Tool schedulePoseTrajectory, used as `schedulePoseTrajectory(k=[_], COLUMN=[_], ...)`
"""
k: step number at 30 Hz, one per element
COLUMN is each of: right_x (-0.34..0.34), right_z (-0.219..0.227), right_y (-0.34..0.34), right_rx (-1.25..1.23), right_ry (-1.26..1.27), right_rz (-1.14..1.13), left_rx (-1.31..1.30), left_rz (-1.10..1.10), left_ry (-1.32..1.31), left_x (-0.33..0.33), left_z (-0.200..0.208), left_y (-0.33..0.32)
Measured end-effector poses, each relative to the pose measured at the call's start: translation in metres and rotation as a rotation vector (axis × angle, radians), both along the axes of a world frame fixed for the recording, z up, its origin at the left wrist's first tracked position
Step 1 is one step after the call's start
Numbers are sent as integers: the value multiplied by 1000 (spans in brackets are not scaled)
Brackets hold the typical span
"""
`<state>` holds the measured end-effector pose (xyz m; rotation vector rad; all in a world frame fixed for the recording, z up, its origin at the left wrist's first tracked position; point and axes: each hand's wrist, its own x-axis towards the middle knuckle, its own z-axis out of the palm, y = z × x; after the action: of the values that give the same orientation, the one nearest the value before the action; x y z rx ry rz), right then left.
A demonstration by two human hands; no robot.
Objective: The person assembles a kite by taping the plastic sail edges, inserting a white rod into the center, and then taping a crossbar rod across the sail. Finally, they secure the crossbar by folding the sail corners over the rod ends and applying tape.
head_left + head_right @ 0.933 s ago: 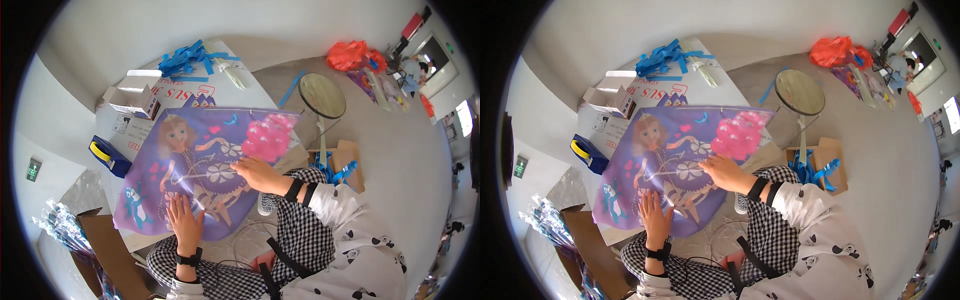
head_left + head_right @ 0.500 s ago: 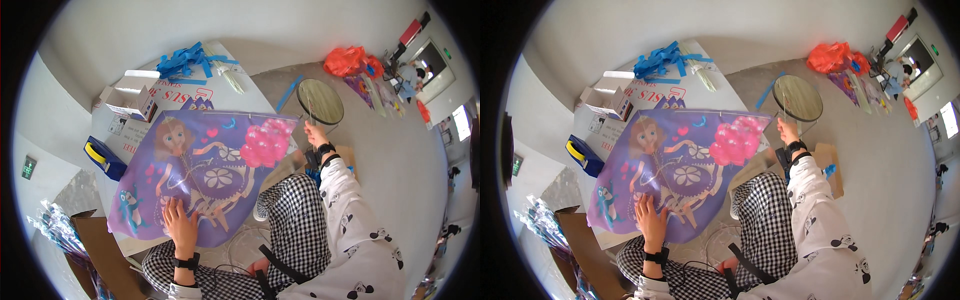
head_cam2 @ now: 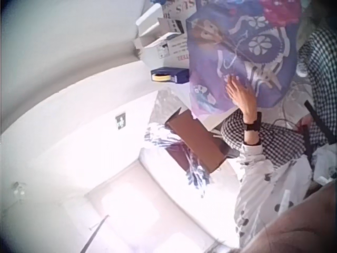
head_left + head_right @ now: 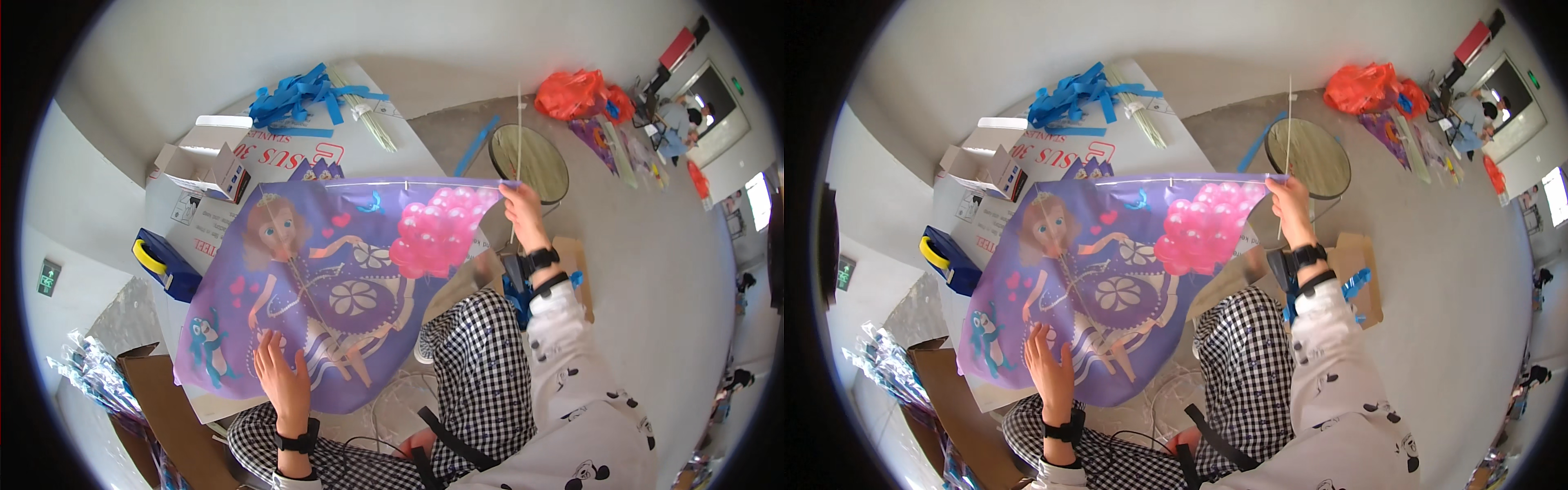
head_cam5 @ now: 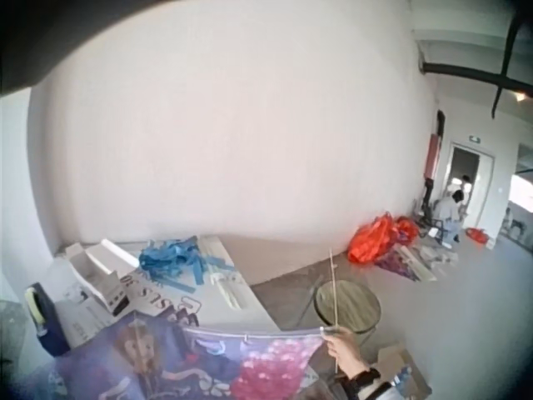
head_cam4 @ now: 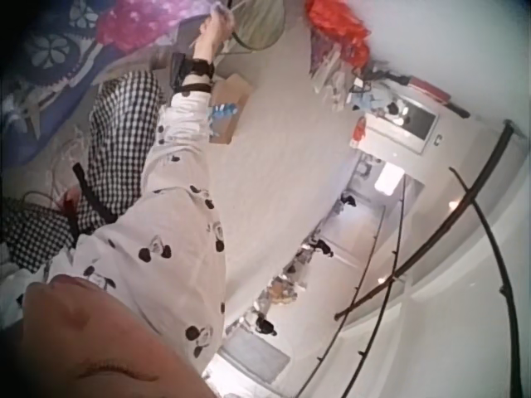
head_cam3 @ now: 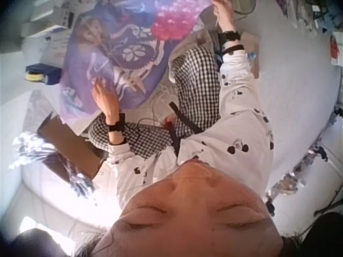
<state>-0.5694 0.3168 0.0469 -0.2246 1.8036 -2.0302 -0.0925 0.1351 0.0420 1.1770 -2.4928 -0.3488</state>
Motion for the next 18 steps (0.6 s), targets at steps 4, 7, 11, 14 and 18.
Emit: schedulePoseTrajectory(k=[4, 7, 11, 14, 18], right_x=[102, 194, 283, 323, 349], right_z=[95, 141, 157, 154, 147], right_y=[-14, -14, -21, -31, -35], right_rx=[108, 190, 93, 66, 132], right_ry=[427, 513, 700, 687, 536], right_rz=[103, 341, 632, 702, 779], left_rx=[48, 263, 434, 409, 624], left_rz=[-123, -263, -412, -417, -288], left_ry=[347, 638, 830, 741, 895], left_x=[-18, -34, -45, -16, 14], left_z=[71, 111, 137, 132, 107], left_y=[21, 51, 74, 67, 65])
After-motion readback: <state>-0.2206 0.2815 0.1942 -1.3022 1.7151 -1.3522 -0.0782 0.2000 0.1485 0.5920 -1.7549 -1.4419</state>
